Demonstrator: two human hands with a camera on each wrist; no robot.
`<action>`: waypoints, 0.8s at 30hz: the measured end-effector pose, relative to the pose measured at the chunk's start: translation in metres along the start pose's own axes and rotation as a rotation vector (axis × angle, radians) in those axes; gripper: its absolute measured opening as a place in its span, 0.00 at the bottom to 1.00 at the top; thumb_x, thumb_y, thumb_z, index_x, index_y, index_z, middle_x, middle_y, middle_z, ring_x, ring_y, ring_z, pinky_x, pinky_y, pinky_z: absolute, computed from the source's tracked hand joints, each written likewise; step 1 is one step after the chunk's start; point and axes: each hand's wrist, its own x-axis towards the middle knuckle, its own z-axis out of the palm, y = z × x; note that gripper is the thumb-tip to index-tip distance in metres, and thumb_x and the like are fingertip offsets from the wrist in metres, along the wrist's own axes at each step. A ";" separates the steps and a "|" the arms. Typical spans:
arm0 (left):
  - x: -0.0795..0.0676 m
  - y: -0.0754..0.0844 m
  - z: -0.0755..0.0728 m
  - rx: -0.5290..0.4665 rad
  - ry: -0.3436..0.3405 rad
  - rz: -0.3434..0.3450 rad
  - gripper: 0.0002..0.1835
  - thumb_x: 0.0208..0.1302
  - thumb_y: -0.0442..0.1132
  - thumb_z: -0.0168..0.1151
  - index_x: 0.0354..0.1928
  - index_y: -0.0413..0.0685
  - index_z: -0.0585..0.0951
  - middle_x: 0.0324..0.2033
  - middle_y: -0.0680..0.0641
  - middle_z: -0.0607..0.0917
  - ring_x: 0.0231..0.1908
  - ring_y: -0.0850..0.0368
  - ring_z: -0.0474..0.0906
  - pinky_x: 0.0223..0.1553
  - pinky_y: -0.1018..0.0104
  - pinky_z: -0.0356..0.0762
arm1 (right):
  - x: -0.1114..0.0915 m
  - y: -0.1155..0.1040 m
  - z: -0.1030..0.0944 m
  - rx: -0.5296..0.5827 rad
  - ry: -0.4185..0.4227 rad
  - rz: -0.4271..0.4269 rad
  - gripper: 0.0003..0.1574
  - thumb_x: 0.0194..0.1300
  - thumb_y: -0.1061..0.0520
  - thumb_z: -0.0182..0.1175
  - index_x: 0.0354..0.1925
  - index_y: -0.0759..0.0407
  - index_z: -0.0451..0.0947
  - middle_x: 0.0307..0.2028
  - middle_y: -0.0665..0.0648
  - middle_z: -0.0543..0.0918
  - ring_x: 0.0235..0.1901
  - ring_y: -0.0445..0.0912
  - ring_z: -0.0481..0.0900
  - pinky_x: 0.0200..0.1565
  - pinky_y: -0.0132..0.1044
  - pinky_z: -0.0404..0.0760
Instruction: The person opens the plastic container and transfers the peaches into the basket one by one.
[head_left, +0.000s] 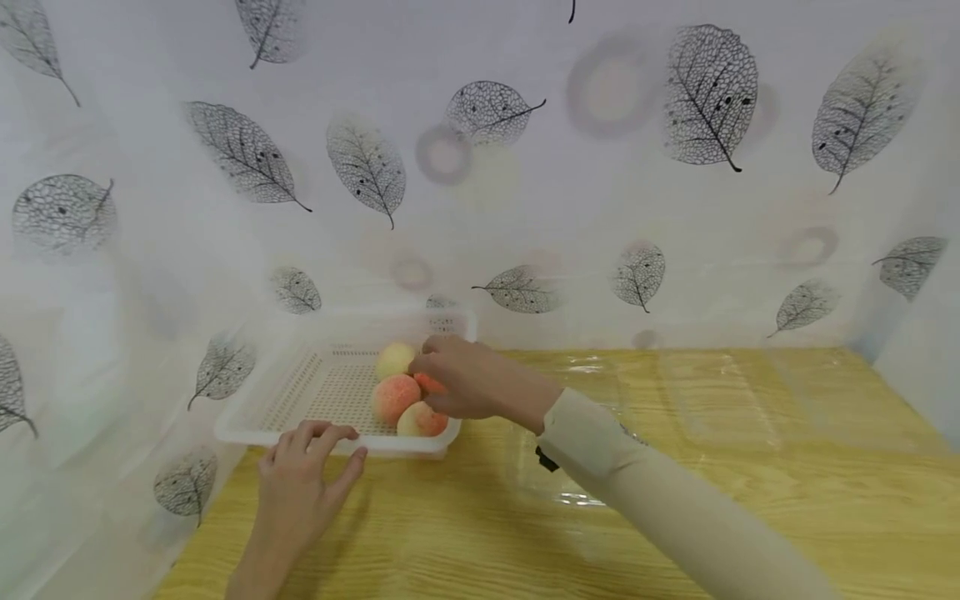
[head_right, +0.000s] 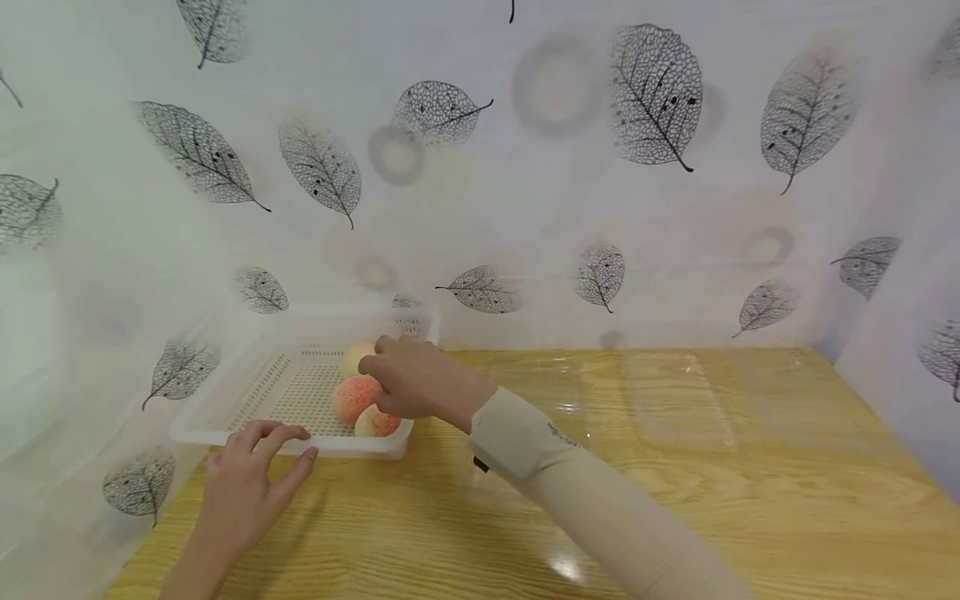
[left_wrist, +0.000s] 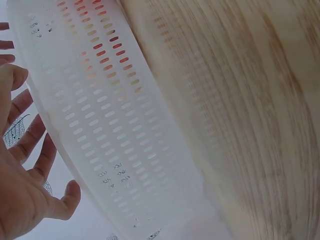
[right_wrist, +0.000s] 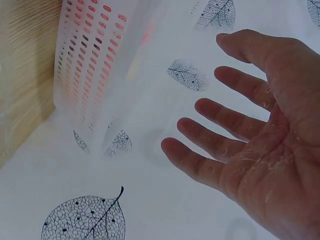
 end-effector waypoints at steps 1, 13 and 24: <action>0.000 0.000 0.000 0.002 0.003 0.001 0.12 0.54 0.44 0.76 0.40 0.56 0.85 0.40 0.45 0.84 0.42 0.38 0.80 0.43 0.31 0.73 | -0.004 0.000 -0.001 -0.008 0.012 -0.012 0.15 0.69 0.56 0.64 0.54 0.53 0.82 0.51 0.56 0.82 0.46 0.49 0.79 0.44 0.40 0.80; 0.002 -0.002 -0.001 0.001 0.000 0.009 0.12 0.55 0.45 0.77 0.40 0.57 0.85 0.41 0.46 0.84 0.43 0.39 0.80 0.44 0.30 0.73 | -0.059 0.008 -0.005 -0.053 0.047 -0.079 0.23 0.67 0.56 0.67 0.60 0.53 0.81 0.52 0.57 0.84 0.46 0.49 0.82 0.51 0.43 0.82; 0.001 0.001 -0.002 0.000 -0.004 -0.006 0.12 0.55 0.46 0.77 0.39 0.57 0.85 0.41 0.46 0.84 0.42 0.38 0.80 0.43 0.30 0.73 | -0.124 0.025 0.018 -0.087 0.009 -0.057 0.18 0.68 0.54 0.68 0.55 0.52 0.83 0.48 0.51 0.85 0.43 0.43 0.83 0.44 0.36 0.84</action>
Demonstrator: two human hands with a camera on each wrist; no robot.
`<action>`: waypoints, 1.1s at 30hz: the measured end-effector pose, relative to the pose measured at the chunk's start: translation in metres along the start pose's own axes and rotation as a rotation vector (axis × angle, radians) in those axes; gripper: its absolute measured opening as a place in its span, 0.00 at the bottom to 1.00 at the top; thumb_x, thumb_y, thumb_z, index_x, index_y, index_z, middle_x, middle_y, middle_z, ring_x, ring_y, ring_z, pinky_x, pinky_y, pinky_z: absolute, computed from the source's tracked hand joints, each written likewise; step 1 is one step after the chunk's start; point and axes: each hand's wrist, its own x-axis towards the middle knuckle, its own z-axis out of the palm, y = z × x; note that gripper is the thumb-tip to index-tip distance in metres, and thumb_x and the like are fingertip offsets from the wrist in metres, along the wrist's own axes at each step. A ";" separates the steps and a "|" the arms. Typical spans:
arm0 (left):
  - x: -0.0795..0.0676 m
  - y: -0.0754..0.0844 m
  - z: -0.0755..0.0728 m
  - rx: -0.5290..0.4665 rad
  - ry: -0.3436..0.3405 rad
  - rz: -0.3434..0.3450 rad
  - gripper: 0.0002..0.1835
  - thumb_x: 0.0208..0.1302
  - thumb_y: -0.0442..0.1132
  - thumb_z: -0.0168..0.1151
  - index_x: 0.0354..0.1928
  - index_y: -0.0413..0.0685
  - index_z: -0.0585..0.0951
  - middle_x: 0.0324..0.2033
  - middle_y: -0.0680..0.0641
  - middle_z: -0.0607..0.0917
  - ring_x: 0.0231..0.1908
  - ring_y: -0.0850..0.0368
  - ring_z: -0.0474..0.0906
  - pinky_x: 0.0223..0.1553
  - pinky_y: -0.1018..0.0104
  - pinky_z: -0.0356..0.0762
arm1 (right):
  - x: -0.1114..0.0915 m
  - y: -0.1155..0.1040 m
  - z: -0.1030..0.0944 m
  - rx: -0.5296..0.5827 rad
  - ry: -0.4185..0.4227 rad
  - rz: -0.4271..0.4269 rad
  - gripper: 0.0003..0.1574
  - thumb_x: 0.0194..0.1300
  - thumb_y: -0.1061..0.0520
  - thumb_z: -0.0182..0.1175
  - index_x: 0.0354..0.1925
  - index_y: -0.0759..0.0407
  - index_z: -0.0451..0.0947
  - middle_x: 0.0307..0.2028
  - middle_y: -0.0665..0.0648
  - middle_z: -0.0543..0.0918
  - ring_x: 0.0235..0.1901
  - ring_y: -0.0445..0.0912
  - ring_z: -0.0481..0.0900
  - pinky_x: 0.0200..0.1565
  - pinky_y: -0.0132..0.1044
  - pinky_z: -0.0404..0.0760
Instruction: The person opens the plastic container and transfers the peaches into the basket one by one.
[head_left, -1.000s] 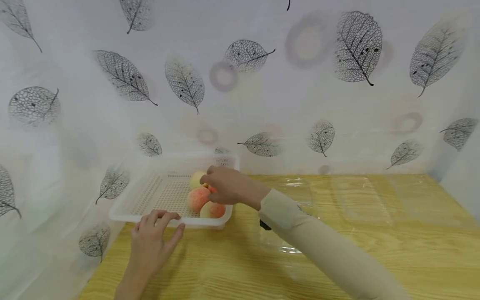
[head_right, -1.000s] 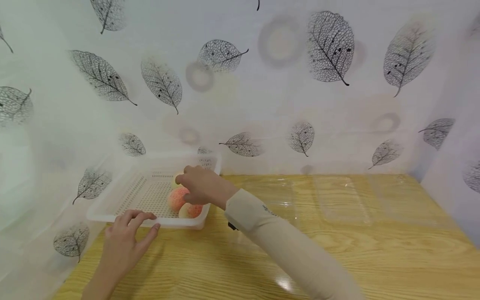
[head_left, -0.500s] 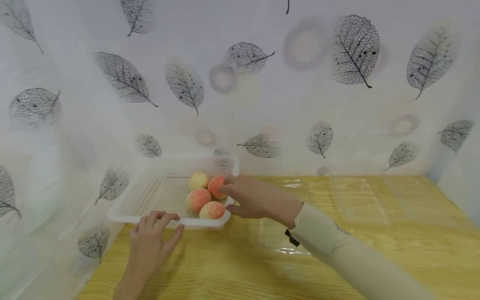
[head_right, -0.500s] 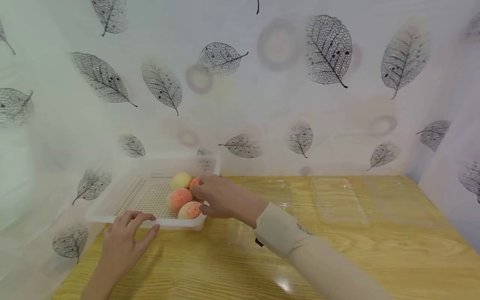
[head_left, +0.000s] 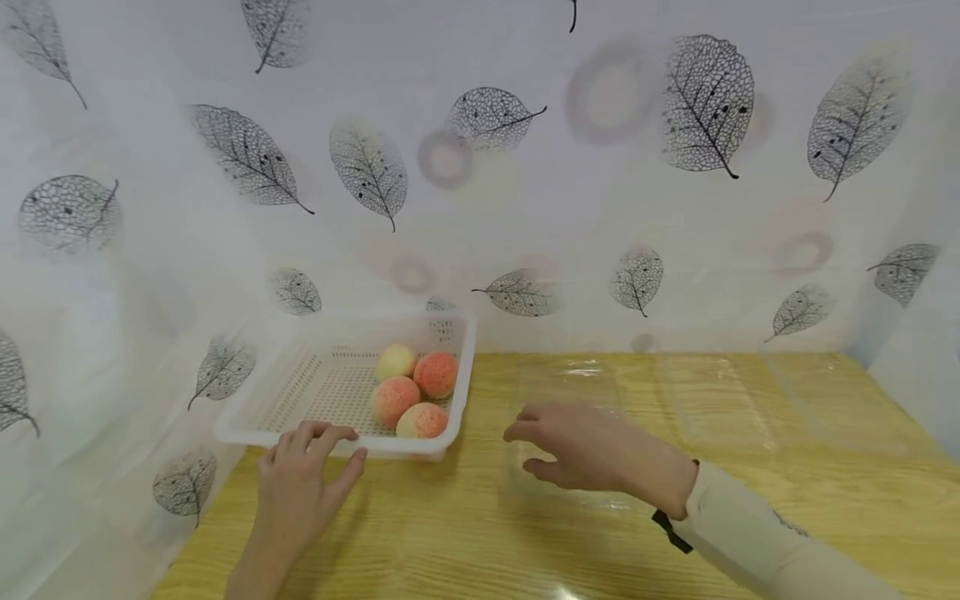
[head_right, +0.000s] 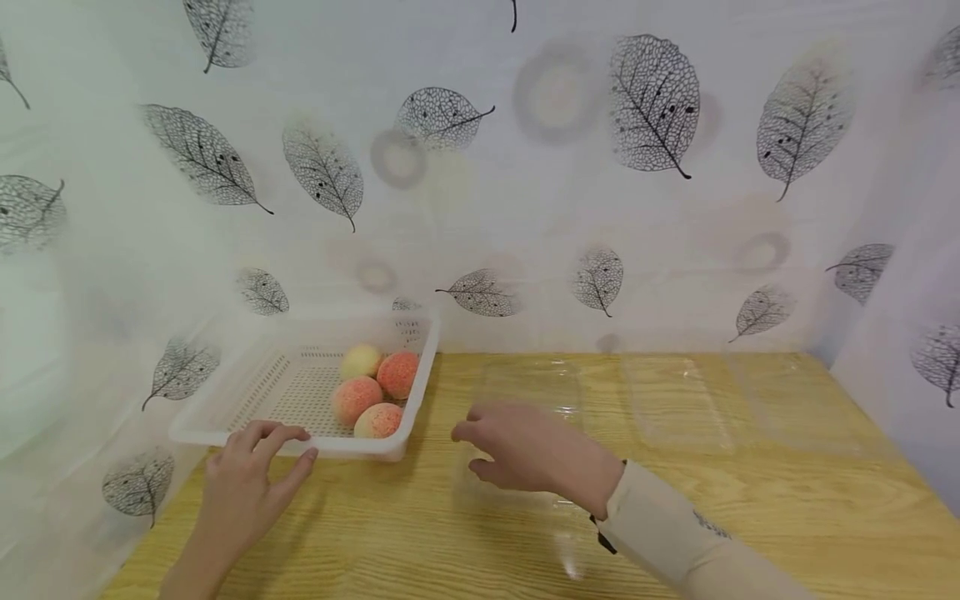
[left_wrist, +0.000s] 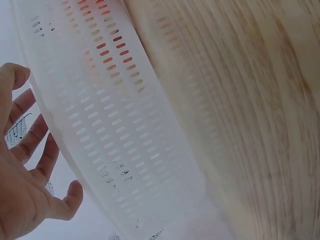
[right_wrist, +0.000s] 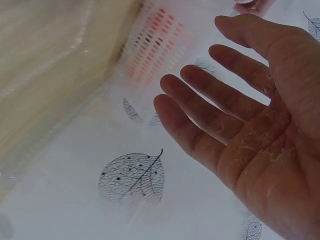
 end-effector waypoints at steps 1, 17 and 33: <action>0.000 0.000 0.000 0.000 -0.001 -0.001 0.11 0.55 0.46 0.77 0.40 0.58 0.85 0.41 0.46 0.84 0.42 0.39 0.80 0.43 0.30 0.73 | -0.006 0.000 0.002 0.005 -0.008 0.009 0.18 0.68 0.54 0.67 0.55 0.52 0.83 0.48 0.51 0.85 0.44 0.43 0.83 0.45 0.37 0.85; 0.000 0.002 -0.002 -0.004 -0.007 -0.007 0.12 0.54 0.45 0.77 0.39 0.58 0.85 0.40 0.46 0.84 0.42 0.38 0.80 0.42 0.31 0.72 | -0.063 0.003 0.044 -0.108 0.073 -0.051 0.14 0.58 0.60 0.73 0.44 0.50 0.86 0.40 0.48 0.87 0.37 0.41 0.84 0.33 0.30 0.81; -0.002 0.002 0.002 -0.014 -0.005 -0.018 0.11 0.54 0.45 0.77 0.39 0.57 0.85 0.41 0.46 0.84 0.43 0.37 0.81 0.44 0.30 0.72 | -0.080 0.016 0.056 -0.117 0.180 -0.009 0.18 0.55 0.66 0.73 0.45 0.54 0.87 0.34 0.48 0.87 0.34 0.39 0.85 0.34 0.29 0.84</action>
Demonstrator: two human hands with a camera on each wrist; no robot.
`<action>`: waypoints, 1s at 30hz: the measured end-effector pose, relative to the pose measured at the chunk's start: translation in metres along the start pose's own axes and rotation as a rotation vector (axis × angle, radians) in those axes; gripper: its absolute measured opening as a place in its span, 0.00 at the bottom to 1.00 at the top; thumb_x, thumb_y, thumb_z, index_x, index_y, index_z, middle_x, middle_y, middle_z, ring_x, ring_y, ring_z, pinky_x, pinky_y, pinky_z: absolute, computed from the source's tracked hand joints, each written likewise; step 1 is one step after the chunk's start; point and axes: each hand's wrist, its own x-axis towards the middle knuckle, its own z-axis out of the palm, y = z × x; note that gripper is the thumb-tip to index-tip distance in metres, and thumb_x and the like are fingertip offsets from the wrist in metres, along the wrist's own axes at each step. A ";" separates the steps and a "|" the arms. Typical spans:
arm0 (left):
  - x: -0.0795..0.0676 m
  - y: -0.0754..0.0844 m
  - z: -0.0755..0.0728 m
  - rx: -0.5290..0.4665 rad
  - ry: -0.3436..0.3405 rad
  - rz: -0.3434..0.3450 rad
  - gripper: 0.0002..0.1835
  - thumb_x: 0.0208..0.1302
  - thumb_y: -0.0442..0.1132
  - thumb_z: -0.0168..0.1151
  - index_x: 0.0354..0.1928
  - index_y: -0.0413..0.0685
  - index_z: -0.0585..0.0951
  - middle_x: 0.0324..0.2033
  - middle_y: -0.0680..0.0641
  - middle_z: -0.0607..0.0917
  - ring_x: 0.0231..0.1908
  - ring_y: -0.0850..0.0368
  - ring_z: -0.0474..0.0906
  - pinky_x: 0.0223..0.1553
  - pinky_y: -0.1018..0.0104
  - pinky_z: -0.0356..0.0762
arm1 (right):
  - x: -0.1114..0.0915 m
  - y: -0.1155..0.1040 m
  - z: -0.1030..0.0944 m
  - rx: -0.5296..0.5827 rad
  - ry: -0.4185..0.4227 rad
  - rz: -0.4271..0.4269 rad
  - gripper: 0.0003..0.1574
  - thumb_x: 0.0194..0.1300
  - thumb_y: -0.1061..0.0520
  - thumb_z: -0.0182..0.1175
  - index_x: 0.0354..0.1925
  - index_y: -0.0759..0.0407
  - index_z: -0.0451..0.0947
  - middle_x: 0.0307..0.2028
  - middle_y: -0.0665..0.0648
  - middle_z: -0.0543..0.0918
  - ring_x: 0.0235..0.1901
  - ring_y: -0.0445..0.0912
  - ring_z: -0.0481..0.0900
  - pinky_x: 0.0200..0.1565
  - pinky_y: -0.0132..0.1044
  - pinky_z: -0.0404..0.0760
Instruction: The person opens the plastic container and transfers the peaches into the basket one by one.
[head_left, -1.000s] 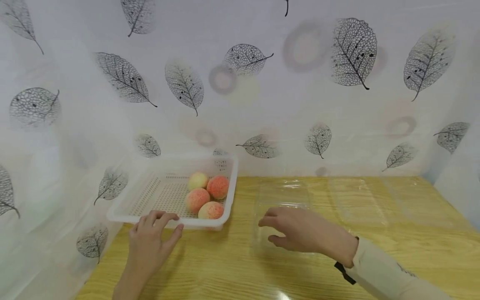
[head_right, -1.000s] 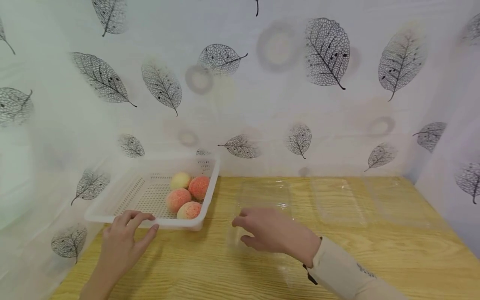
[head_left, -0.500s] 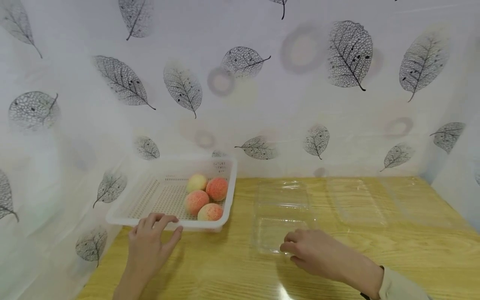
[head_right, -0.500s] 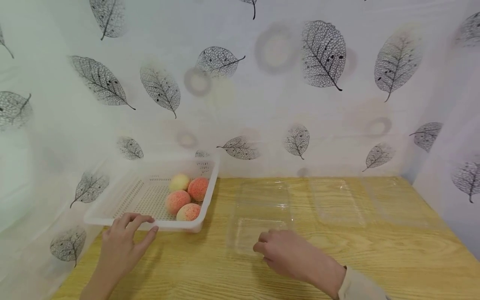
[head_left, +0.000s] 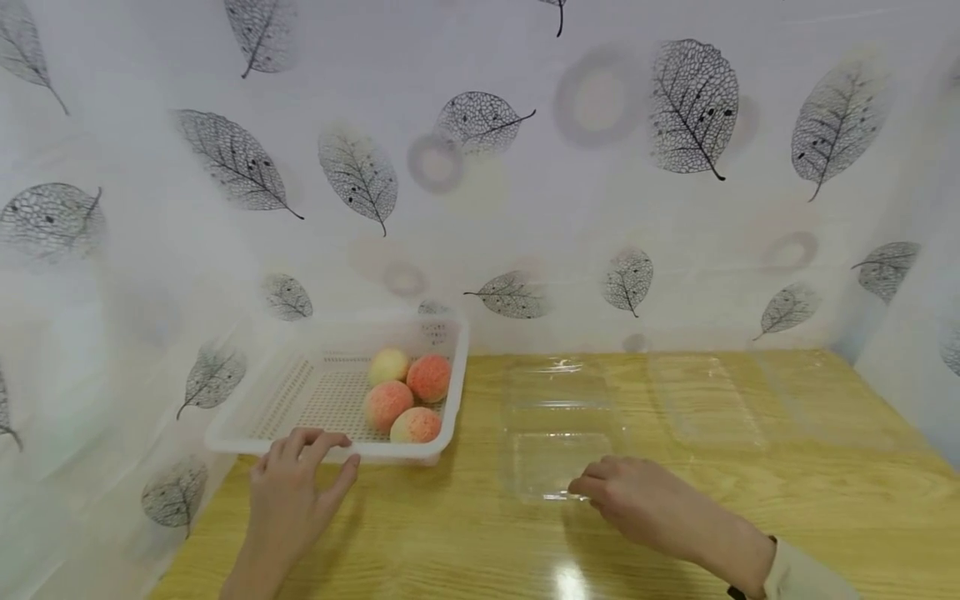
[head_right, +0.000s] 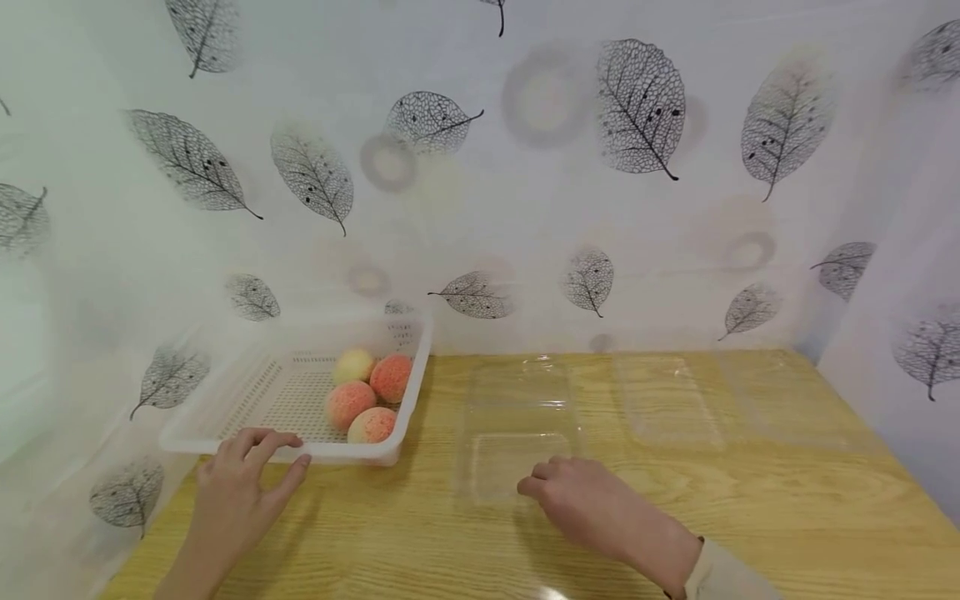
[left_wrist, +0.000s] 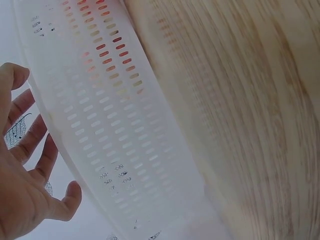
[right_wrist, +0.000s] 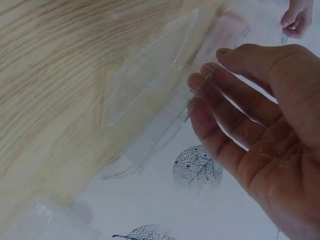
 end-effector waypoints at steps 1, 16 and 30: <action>0.000 0.000 0.000 0.002 -0.002 0.000 0.11 0.54 0.45 0.77 0.39 0.57 0.85 0.40 0.46 0.84 0.43 0.37 0.81 0.44 0.30 0.72 | -0.001 0.001 0.001 0.014 0.007 0.003 0.17 0.56 0.66 0.72 0.45 0.54 0.87 0.34 0.47 0.87 0.34 0.39 0.85 0.34 0.29 0.84; -0.001 -0.002 0.002 -0.008 0.005 -0.016 0.11 0.54 0.45 0.76 0.39 0.57 0.85 0.40 0.46 0.83 0.43 0.37 0.80 0.46 0.31 0.69 | -0.002 0.007 0.005 0.102 0.106 -0.015 0.17 0.54 0.67 0.72 0.43 0.53 0.87 0.36 0.47 0.87 0.35 0.39 0.85 0.34 0.28 0.82; -0.001 0.004 0.001 -0.010 0.022 0.001 0.12 0.53 0.42 0.76 0.40 0.54 0.85 0.39 0.45 0.83 0.42 0.35 0.80 0.45 0.29 0.71 | -0.042 0.018 -0.008 0.008 0.281 0.035 0.16 0.58 0.57 0.76 0.45 0.50 0.85 0.42 0.48 0.86 0.38 0.43 0.86 0.37 0.27 0.83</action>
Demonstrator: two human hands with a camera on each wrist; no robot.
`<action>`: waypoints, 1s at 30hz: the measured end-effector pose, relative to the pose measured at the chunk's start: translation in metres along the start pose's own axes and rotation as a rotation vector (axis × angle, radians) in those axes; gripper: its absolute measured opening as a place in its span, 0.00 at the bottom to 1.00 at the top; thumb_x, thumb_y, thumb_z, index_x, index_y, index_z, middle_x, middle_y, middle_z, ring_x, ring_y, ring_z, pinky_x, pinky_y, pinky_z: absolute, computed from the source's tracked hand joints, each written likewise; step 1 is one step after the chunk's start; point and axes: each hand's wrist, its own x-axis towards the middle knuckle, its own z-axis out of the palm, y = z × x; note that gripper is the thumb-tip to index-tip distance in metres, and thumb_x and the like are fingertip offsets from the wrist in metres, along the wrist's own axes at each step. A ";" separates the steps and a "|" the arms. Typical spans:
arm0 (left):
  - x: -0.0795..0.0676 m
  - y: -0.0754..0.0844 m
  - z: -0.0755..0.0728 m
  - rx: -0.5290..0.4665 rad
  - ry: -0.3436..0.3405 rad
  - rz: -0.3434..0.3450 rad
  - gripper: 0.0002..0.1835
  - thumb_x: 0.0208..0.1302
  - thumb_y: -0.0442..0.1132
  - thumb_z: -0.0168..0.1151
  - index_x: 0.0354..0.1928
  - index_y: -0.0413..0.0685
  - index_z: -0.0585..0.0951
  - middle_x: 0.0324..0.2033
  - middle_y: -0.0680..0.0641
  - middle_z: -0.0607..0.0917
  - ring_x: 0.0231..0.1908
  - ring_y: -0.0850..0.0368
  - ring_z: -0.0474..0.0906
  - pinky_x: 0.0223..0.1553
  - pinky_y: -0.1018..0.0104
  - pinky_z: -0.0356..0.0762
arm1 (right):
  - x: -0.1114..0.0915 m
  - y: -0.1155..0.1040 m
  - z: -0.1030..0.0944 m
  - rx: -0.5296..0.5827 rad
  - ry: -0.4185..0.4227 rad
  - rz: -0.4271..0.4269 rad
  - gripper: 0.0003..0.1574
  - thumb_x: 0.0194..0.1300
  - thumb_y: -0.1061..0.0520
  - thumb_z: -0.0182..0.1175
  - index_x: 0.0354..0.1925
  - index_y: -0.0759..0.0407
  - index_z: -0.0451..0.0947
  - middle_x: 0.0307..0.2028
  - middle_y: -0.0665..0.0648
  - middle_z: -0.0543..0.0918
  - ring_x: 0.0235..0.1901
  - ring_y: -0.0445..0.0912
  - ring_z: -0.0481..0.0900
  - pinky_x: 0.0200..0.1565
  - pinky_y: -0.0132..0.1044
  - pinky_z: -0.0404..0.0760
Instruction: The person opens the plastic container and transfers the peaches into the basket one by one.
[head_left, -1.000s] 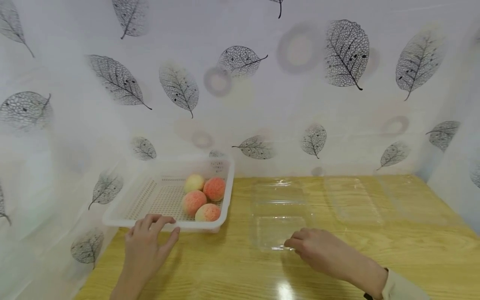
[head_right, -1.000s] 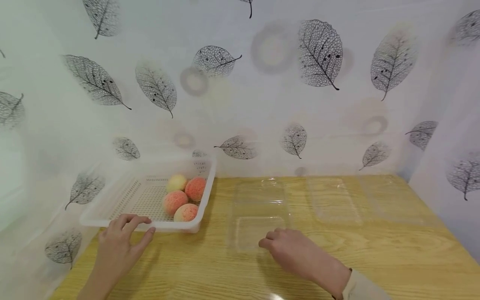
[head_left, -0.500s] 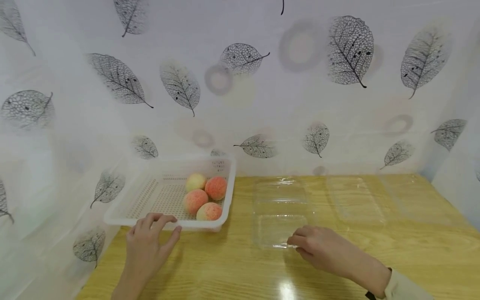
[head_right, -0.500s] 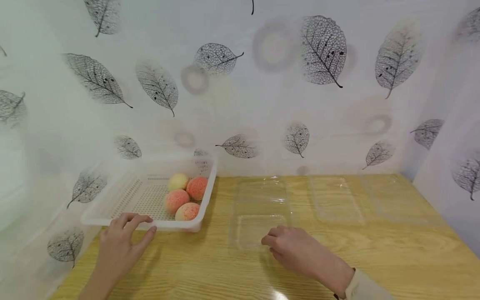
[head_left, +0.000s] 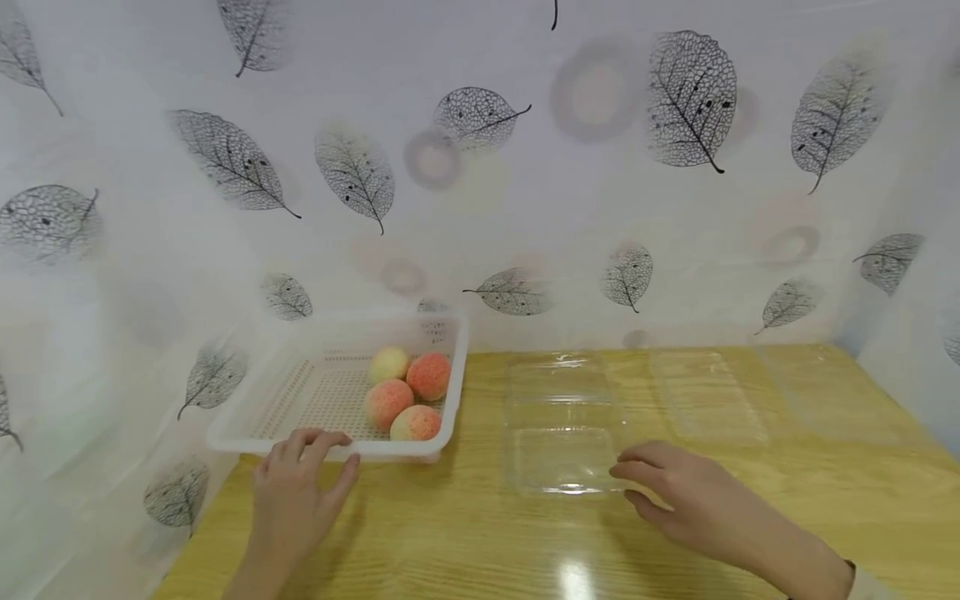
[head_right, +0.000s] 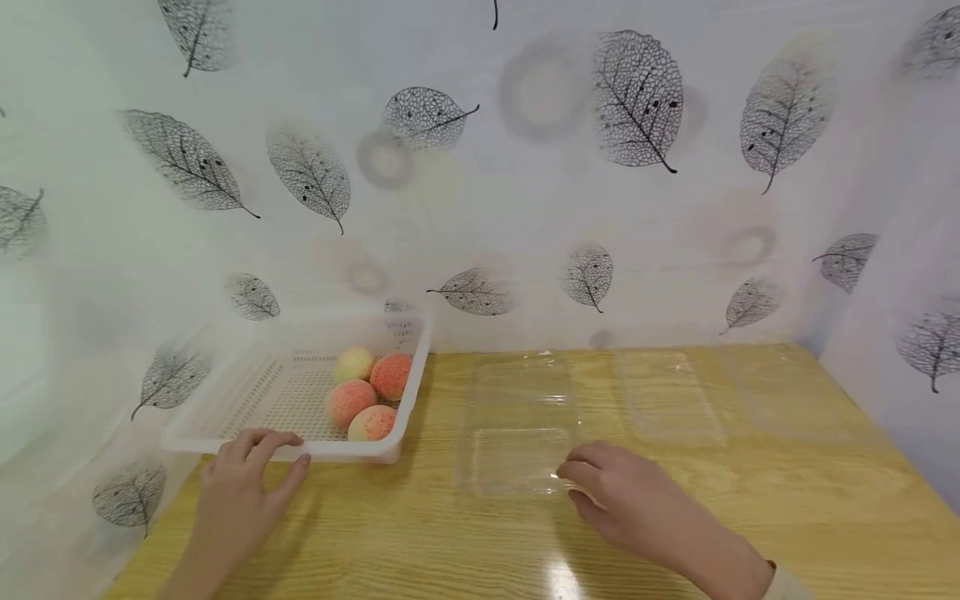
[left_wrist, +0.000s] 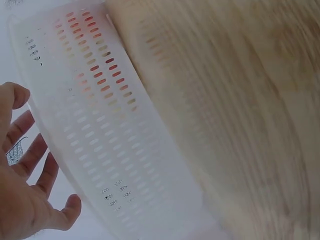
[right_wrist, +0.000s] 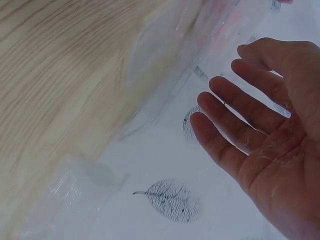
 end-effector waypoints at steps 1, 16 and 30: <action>0.001 0.000 -0.001 0.000 -0.008 0.008 0.13 0.54 0.42 0.76 0.40 0.54 0.85 0.39 0.45 0.83 0.42 0.36 0.80 0.44 0.29 0.72 | -0.004 0.001 -0.003 -0.007 -0.003 0.024 0.17 0.57 0.56 0.77 0.46 0.49 0.85 0.43 0.47 0.86 0.38 0.43 0.86 0.37 0.27 0.83; 0.009 -0.005 -0.019 -0.012 -0.055 0.089 0.10 0.61 0.39 0.72 0.44 0.48 0.87 0.40 0.45 0.88 0.42 0.42 0.85 0.39 0.39 0.77 | -0.060 0.010 -0.032 -0.133 -0.040 0.291 0.26 0.46 0.53 0.82 0.46 0.47 0.86 0.41 0.44 0.86 0.38 0.43 0.85 0.33 0.32 0.83; -0.014 0.019 -0.028 0.201 -0.356 0.087 0.39 0.59 0.58 0.72 0.72 0.62 0.72 0.70 0.44 0.75 0.67 0.33 0.71 0.52 0.19 0.69 | -0.106 0.017 -0.046 -0.172 -0.173 0.602 0.47 0.50 0.44 0.80 0.64 0.57 0.75 0.58 0.64 0.81 0.51 0.66 0.80 0.39 0.66 0.80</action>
